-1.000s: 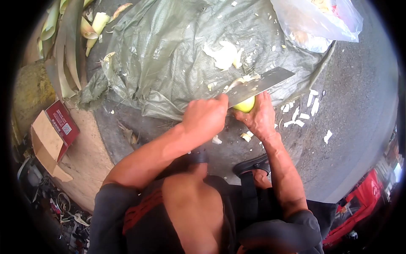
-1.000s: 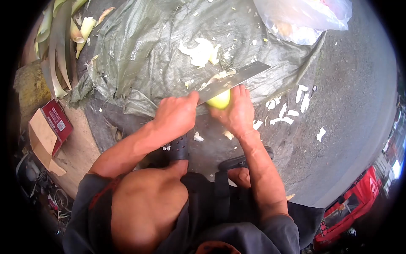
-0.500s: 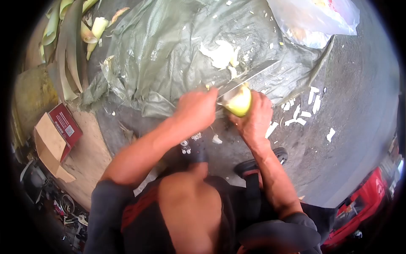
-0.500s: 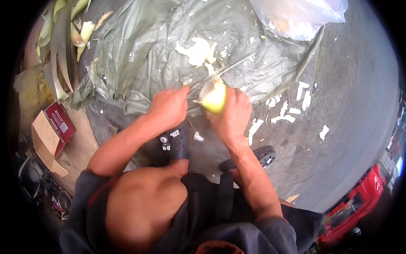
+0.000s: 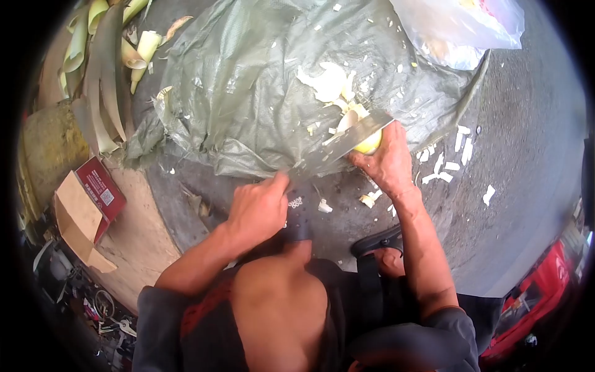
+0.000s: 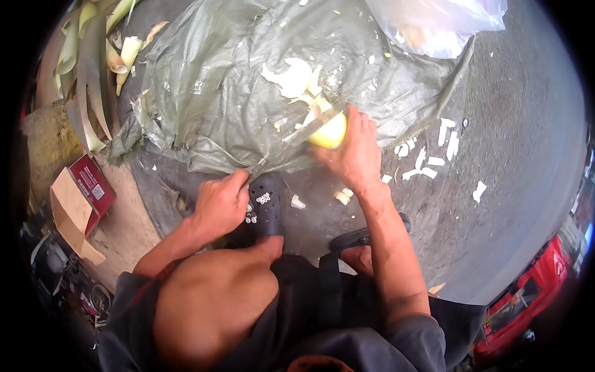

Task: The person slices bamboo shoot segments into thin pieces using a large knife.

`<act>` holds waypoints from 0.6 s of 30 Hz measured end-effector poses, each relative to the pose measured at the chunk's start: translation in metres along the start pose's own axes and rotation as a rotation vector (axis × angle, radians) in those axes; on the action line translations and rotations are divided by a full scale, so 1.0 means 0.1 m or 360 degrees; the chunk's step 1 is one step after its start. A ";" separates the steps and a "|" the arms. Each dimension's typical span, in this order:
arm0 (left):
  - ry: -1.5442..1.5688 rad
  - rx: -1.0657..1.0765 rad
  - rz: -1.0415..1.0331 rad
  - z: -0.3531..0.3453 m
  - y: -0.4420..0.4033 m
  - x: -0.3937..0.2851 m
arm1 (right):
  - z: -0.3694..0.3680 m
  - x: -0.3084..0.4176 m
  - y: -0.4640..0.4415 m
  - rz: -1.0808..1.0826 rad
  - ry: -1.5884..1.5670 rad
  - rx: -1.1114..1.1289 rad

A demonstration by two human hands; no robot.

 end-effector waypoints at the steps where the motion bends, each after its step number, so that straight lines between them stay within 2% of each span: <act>1: -0.0023 0.0012 0.0007 0.03 0.03 0.00 | 0.02 0.02 0.00 -0.0004 0.0069 0.0054; 7: -0.0058 0.0046 0.0008 0.02 0.08 0.02 | -0.03 0.01 -0.04 -0.0133 -0.0019 0.0132; 13: -0.0117 0.0104 0.0019 -0.04 -0.11 -0.03 | -0.10 0.06 0.05 0.0049 0.0230 0.0036; 18: -0.0055 0.0093 -0.0007 -0.05 -0.22 -0.14 | -0.14 0.09 0.11 0.0084 0.0197 -0.0071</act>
Point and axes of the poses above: each hand's wrist, its own y-axis away from the middle knuckle, its own z-axis out of the back of the hand, x = y × z, the point moved 3 cm from there along -y, towards the middle knuckle, and after that the axes turned 9 degrees about -y, right-handed, at the moved point
